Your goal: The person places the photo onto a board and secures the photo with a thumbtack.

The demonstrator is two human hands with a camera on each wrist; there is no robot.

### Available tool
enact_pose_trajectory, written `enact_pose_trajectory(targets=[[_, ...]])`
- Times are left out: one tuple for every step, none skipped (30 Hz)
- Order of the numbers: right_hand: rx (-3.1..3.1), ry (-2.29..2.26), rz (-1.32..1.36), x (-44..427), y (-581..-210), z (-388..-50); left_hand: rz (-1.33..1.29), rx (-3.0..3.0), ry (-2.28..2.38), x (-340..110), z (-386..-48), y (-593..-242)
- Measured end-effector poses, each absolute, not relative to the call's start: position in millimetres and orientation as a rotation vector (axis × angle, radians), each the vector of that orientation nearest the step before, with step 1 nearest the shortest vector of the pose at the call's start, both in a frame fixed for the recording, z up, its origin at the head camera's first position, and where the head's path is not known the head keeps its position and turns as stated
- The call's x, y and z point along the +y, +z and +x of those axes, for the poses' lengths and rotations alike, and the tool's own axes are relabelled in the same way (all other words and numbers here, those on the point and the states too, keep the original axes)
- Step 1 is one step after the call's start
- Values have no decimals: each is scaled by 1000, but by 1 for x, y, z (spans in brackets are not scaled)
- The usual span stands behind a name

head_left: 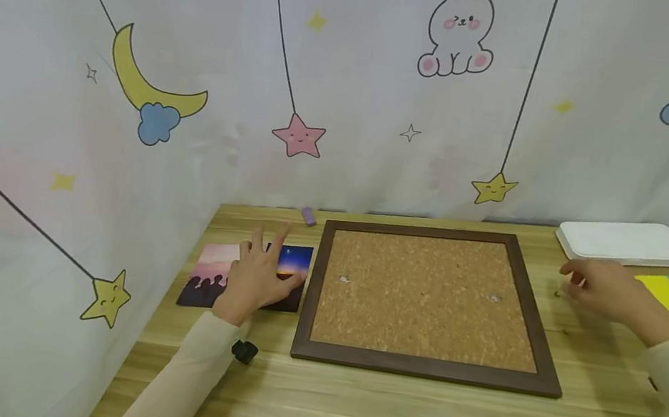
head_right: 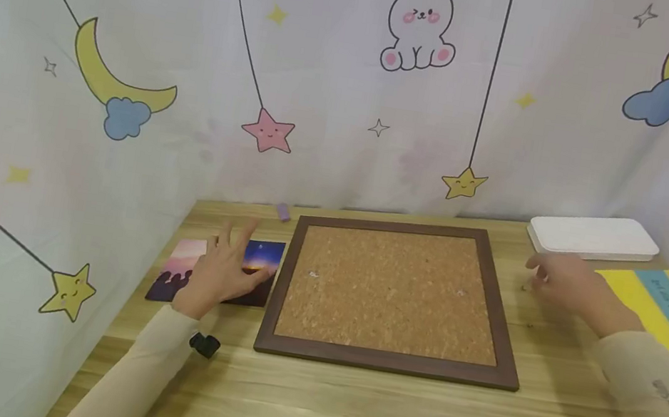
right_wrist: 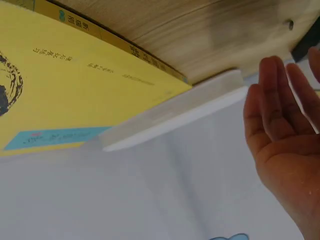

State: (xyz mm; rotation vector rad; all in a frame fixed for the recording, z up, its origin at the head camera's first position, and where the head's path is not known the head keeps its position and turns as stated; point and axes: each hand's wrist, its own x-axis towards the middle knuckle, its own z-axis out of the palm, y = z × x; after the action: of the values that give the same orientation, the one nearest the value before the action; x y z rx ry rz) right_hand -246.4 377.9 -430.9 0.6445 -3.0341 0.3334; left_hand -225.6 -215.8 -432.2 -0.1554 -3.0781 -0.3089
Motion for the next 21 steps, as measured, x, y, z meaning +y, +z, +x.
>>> enact_pose_trajectory(targets=[[-3025, 334, 662, 378, -432, -247, -149, -3086, -322, -215, -224, -433], [-3015, 335, 677, 378, -434, -247, -143, -3095, -330, -216, -224, -435], [-3001, 337, 694, 378, -436, -248, -137, -3104, -343, -216, -223, -436], [-2993, 335, 695, 378, -438, -248, -130, -3113, -360, -216, -222, -437], [-2986, 334, 693, 378, -440, -249, -120, -3121, -373, -217, -221, -438], [-2982, 335, 686, 378, -442, -250, -108, -3127, -384, -217, -220, -438], [-2976, 340, 680, 379, -443, -250, -97, -3132, -395, -217, -220, -438], [-2978, 351, 674, 380, -445, -250, -87, -3135, -401, -217, -220, -438], [-2986, 363, 664, 380, -447, -251, -72, -3141, -407, -216, -219, -438], [-2998, 379, 650, 381, -448, -252, -56, -3148, -409, -216, -219, -438], [-3006, 395, 644, 381, -450, -252, -39, -3154, -414, -216, -219, -439], [-3016, 416, 636, 382, -452, -252, -22, -3163, -417, -215, -219, -440], [-3023, 434, 632, 382, -453, -252, -7, -3174, -421, -214, -219, -441], [-3030, 449, 629, 382, -454, -252, 9, -3183, -424, -213, -219, -442], [-3033, 457, 624, 382, -455, -252, 26, -3194, -424, -212, -219, -443], [-3030, 467, 628, 382, -456, -252, 42, -3200, -423, -210, -219, -444], [-3027, 471, 631, 382, -456, -252, 57, -3201, -426, -210, -219, -445], [-3024, 475, 631, 382, -456, -251, 70, -3199, -429, -209, -220, -446], [-3022, 480, 633, 382, -456, -251, 83, -3197, -437, -208, -220, -446], [-3021, 483, 632, 382, -456, -251, 96, -3192, -442, -207, -221, -446], [-3022, 485, 629, 382, -455, -250, 107, -3188, -447, -206, -221, -446]])
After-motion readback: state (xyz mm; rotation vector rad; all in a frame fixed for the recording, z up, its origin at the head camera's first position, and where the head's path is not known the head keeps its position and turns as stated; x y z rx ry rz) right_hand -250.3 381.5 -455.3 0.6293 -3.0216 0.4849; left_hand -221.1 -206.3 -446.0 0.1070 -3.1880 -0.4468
